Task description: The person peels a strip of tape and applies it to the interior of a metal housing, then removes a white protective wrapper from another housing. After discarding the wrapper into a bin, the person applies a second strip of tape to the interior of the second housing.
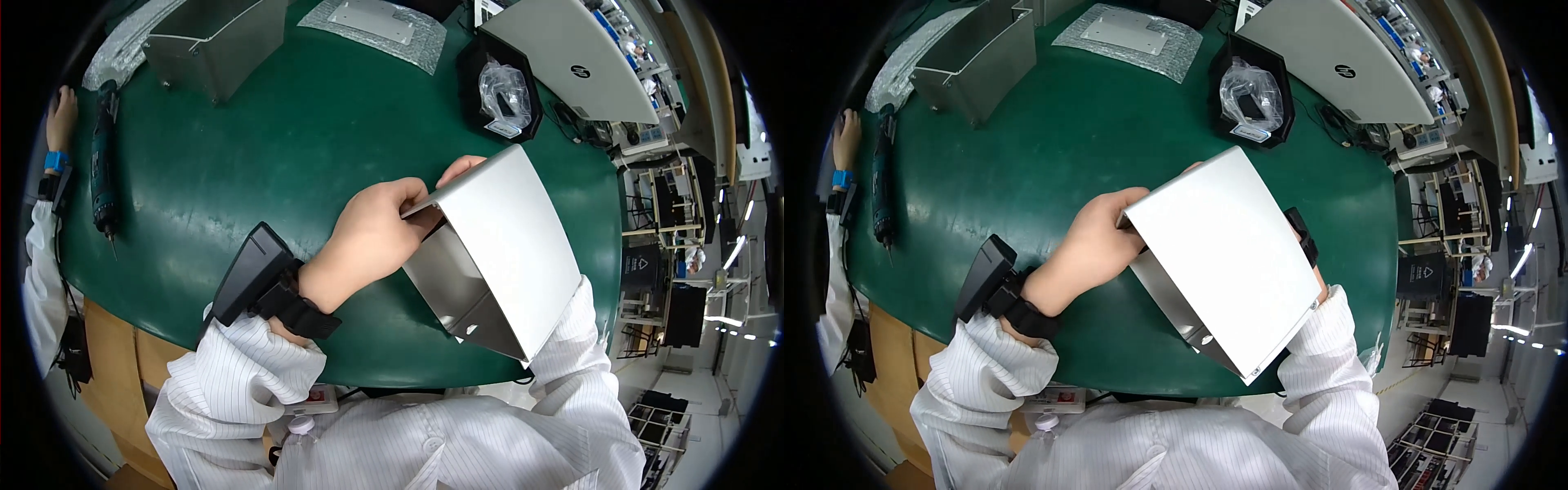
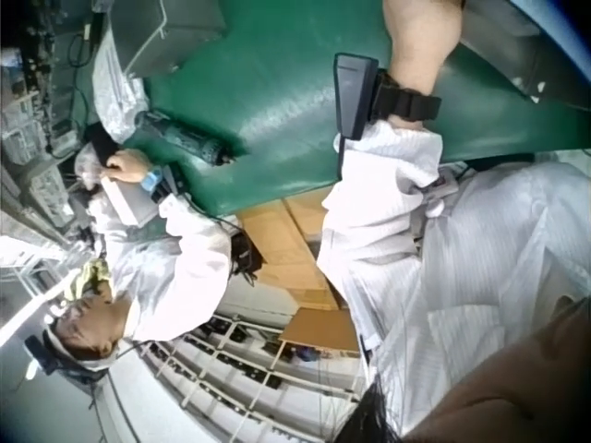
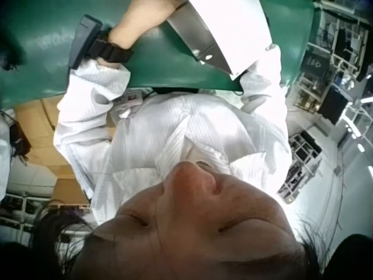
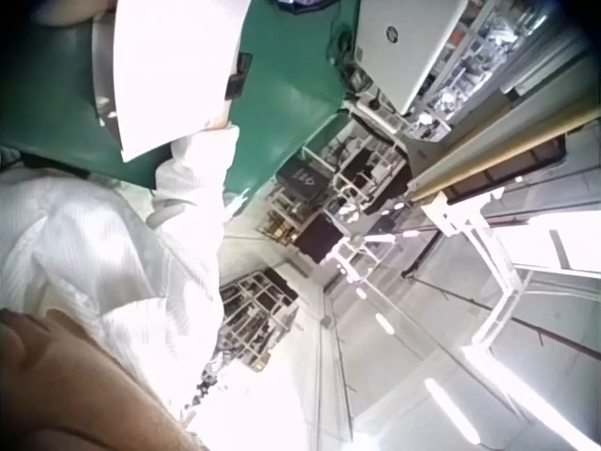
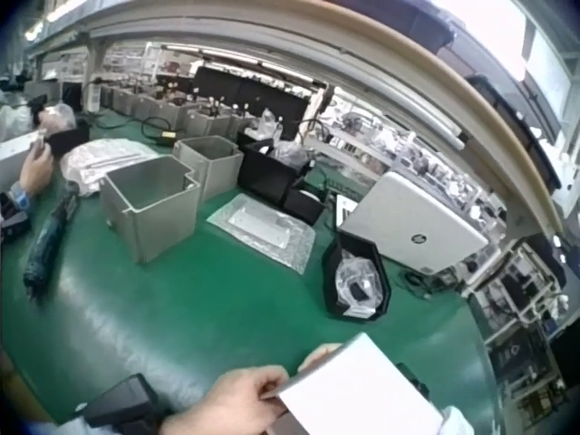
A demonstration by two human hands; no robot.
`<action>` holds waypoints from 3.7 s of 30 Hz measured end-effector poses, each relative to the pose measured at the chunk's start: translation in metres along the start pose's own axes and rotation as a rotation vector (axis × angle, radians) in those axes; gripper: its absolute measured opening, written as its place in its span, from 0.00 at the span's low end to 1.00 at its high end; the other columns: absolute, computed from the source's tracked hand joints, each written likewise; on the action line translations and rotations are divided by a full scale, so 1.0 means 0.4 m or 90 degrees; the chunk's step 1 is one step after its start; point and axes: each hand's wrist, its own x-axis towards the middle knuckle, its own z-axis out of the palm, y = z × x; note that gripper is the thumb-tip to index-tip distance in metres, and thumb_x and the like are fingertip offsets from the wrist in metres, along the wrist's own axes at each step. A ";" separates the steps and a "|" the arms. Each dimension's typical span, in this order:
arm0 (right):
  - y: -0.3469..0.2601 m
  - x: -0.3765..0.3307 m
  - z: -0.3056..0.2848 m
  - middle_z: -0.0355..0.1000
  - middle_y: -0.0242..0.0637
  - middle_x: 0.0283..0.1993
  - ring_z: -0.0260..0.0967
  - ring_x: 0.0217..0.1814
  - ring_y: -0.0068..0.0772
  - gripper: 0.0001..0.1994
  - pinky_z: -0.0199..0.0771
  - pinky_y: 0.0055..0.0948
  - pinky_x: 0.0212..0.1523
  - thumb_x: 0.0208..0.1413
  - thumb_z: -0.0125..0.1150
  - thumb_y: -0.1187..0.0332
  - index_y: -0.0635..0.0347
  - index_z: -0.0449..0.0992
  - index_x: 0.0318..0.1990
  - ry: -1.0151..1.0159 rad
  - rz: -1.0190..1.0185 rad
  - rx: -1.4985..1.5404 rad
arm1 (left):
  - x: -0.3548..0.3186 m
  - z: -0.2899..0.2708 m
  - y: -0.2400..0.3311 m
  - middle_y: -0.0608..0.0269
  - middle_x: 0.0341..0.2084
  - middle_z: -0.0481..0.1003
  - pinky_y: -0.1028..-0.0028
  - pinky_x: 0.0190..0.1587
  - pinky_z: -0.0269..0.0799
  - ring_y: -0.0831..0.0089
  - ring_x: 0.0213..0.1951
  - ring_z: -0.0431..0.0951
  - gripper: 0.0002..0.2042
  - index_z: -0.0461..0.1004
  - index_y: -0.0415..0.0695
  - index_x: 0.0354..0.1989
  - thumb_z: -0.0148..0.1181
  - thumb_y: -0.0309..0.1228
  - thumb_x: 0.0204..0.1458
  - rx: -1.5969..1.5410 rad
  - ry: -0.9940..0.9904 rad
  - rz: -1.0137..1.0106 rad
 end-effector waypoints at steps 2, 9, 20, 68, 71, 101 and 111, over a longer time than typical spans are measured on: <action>0.023 0.046 -0.003 0.74 0.41 0.51 0.72 0.51 0.28 0.20 0.75 0.28 0.49 0.62 0.62 0.61 0.67 0.74 0.54 0.008 -0.018 -0.010 | 0.004 -0.013 0.009 0.57 0.18 0.70 0.66 0.27 0.64 0.66 0.22 0.70 0.12 0.72 0.36 0.26 0.64 0.32 0.54 -0.009 -0.034 -0.022; 0.102 0.146 0.002 0.75 0.41 0.51 0.72 0.50 0.28 0.20 0.75 0.28 0.49 0.62 0.62 0.61 0.68 0.74 0.54 0.019 -0.080 -0.040 | -0.005 -0.103 0.069 0.65 0.31 0.75 0.78 0.39 0.70 0.79 0.34 0.73 0.15 0.71 0.34 0.48 0.64 0.27 0.56 -0.115 -0.267 -0.128; 0.157 0.139 -0.079 0.76 0.41 0.50 0.73 0.50 0.28 0.20 0.75 0.28 0.48 0.61 0.63 0.62 0.68 0.75 0.54 0.025 -0.177 -0.127 | 0.009 -0.143 0.041 0.71 0.25 0.73 0.81 0.32 0.68 0.84 0.27 0.69 0.12 0.76 0.35 0.45 0.57 0.34 0.64 -0.106 -0.272 -0.100; 0.101 0.202 0.070 0.75 0.30 0.27 0.70 0.28 0.21 0.10 0.70 0.25 0.31 0.57 0.67 0.64 0.63 0.79 0.38 0.123 -0.163 0.076 | 0.016 -0.254 0.004 0.64 0.41 0.78 0.81 0.28 0.63 0.83 0.29 0.72 0.18 0.72 0.37 0.53 0.66 0.31 0.57 0.175 0.168 -0.102; 0.103 0.209 0.070 0.74 0.29 0.25 0.69 0.27 0.22 0.09 0.70 0.25 0.31 0.56 0.66 0.67 0.63 0.79 0.38 0.138 -0.147 0.052 | 0.024 -0.239 -0.010 0.64 0.41 0.77 0.82 0.27 0.61 0.84 0.28 0.71 0.17 0.72 0.38 0.52 0.66 0.31 0.57 0.167 0.175 -0.094; 0.078 0.258 0.091 0.81 0.45 0.39 0.80 0.41 0.42 0.22 0.77 0.32 0.44 0.37 0.81 0.60 0.63 0.83 0.40 0.070 -0.210 -0.025 | 0.143 -0.285 -0.066 0.58 0.47 0.77 0.74 0.44 0.72 0.71 0.39 0.77 0.27 0.70 0.35 0.55 0.74 0.29 0.49 0.226 0.127 0.013; 0.041 0.232 0.039 0.80 0.44 0.40 0.79 0.42 0.40 0.19 0.76 0.32 0.45 0.46 0.72 0.66 0.64 0.79 0.46 -0.057 -0.245 -0.193 | 0.071 -0.215 -0.012 0.57 0.48 0.77 0.73 0.47 0.73 0.69 0.42 0.77 0.28 0.69 0.35 0.56 0.74 0.28 0.48 0.303 0.065 0.064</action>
